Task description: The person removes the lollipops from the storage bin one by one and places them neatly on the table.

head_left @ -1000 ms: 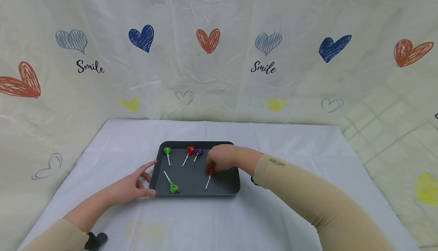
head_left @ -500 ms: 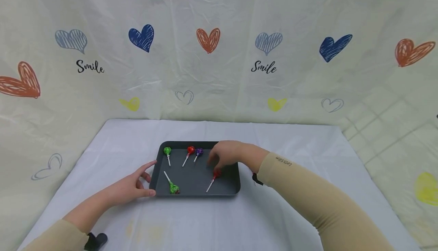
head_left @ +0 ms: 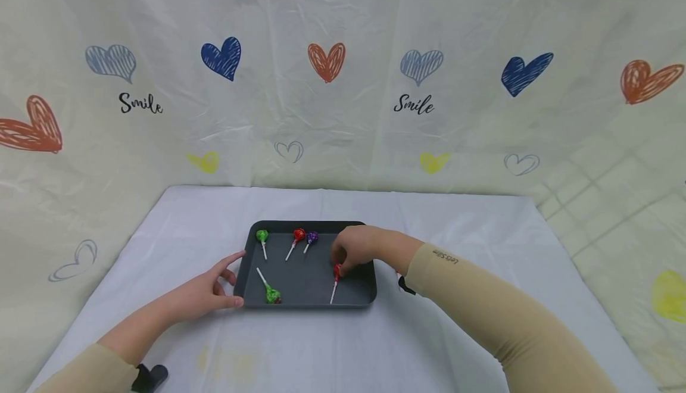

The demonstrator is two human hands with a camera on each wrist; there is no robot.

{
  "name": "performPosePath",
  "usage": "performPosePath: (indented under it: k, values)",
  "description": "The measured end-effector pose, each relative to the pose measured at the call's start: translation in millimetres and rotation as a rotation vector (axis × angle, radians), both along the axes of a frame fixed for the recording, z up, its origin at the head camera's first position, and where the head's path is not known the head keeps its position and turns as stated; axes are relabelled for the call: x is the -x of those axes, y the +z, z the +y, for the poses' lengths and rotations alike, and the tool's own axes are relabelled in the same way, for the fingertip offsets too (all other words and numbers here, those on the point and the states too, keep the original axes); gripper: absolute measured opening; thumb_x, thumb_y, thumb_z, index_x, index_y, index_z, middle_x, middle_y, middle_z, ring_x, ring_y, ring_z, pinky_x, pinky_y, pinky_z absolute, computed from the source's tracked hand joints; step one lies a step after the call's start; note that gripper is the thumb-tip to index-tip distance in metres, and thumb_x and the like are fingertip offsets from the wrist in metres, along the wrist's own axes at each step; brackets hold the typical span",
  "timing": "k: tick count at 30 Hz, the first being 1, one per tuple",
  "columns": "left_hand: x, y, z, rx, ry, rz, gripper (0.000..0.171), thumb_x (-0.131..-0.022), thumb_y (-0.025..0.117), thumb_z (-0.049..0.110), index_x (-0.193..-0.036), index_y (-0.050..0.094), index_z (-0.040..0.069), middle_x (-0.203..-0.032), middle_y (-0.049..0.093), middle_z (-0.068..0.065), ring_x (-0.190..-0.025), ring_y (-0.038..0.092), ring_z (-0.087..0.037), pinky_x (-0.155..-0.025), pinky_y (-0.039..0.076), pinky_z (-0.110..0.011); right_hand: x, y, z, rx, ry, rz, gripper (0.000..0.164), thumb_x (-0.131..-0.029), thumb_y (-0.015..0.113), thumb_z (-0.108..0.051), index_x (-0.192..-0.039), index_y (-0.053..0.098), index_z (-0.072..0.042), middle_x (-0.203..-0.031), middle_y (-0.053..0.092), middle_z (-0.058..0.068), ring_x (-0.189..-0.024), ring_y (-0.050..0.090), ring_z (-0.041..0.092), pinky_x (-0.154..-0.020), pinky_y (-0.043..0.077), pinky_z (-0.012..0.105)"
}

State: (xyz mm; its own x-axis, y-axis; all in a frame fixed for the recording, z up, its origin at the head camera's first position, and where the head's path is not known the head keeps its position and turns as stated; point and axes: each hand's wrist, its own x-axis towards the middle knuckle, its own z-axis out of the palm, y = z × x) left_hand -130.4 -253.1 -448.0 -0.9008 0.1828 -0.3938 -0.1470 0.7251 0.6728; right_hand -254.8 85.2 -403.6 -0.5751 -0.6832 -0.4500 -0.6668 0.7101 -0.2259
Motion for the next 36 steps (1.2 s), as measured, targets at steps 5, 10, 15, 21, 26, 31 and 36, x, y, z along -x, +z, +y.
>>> performPosePath:
  k: [5,10,15,21,26,31,36]
  values:
    - [-0.7,2.4,0.0,0.0,-0.017,0.01,0.107,-0.077,0.085,0.039,-0.158,0.016,0.026,-0.118,0.05,-0.008,-0.081,0.054,-0.019,-0.069,0.044,-0.035,-1.5,0.1,-0.1,0.01,0.021,0.017,0.015,-0.085,0.079,-0.029,-0.098,0.074,-0.024,-0.087,0.063,-0.013,-0.082,0.057,0.006,-0.078,0.048,0.026]
    - [-1.4,3.7,1.0,0.002,-0.015,0.007,0.107,-0.077,0.085,0.039,-0.158,0.016,0.026,-0.119,0.049,-0.008,-0.082,0.053,-0.018,-0.069,0.045,-0.035,-1.8,1.1,1.3,0.036,0.029,0.007,0.012,-0.087,0.078,-0.026,-0.098,0.074,-0.025,-0.087,0.064,-0.013,-0.082,0.057,0.006,-0.078,0.049,0.025]
    - [-1.5,2.4,0.9,0.002,-0.011,0.005,0.106,-0.077,0.085,0.038,-0.158,0.017,0.026,-0.119,0.049,-0.008,-0.083,0.053,-0.019,-0.069,0.045,-0.034,0.3,5.2,4.6,0.089,0.025,0.002,0.011,-0.089,0.075,-0.024,-0.099,0.074,-0.027,-0.089,0.064,-0.015,-0.084,0.058,0.006,-0.078,0.049,0.025]
    - [-0.6,0.6,0.9,0.009,-0.003,0.006,0.107,-0.076,0.085,0.04,-0.157,0.017,0.027,-0.118,0.05,-0.008,-0.083,0.054,-0.019,-0.07,0.045,-0.034,3.2,16.8,12.0,0.146,-0.007,-0.012,0.017,-0.089,0.075,-0.025,-0.105,0.076,-0.027,-0.093,0.065,-0.016,-0.09,0.059,0.006,-0.082,0.049,0.026]
    - [-0.3,0.4,1.4,0.017,0.003,0.001,0.108,-0.075,0.086,0.041,-0.157,0.018,0.028,-0.118,0.05,-0.007,-0.083,0.054,-0.019,-0.07,0.045,-0.035,6.9,22.3,24.1,0.176,-0.049,0.004,0.021,-0.089,0.075,-0.027,-0.11,0.075,-0.027,-0.096,0.065,-0.017,-0.097,0.06,0.01,-0.082,0.049,0.026]
    - [-0.5,1.2,2.0,0.021,0.007,-0.003,0.108,-0.075,0.086,0.041,-0.157,0.017,0.028,-0.118,0.05,-0.007,-0.083,0.055,-0.019,-0.071,0.045,-0.034,8.6,29.8,41.8,0.234,-0.089,0.011,0.021,-0.09,0.073,-0.025,-0.111,0.076,-0.026,-0.093,0.066,-0.017,-0.09,0.06,0.01,-0.078,0.049,0.028]
    - [-0.9,2.7,0.9,0.009,-0.018,0.006,0.107,-0.077,0.085,0.041,-0.158,0.016,0.025,-0.118,0.049,-0.008,-0.083,0.054,-0.019,-0.07,0.045,-0.035,9.5,35.0,64.8,0.282,-0.117,0.017,0.024,-0.091,0.072,-0.023,-0.115,0.075,-0.022,-0.094,0.066,-0.016,-0.081,0.057,0.013,-0.07,0.049,0.031]
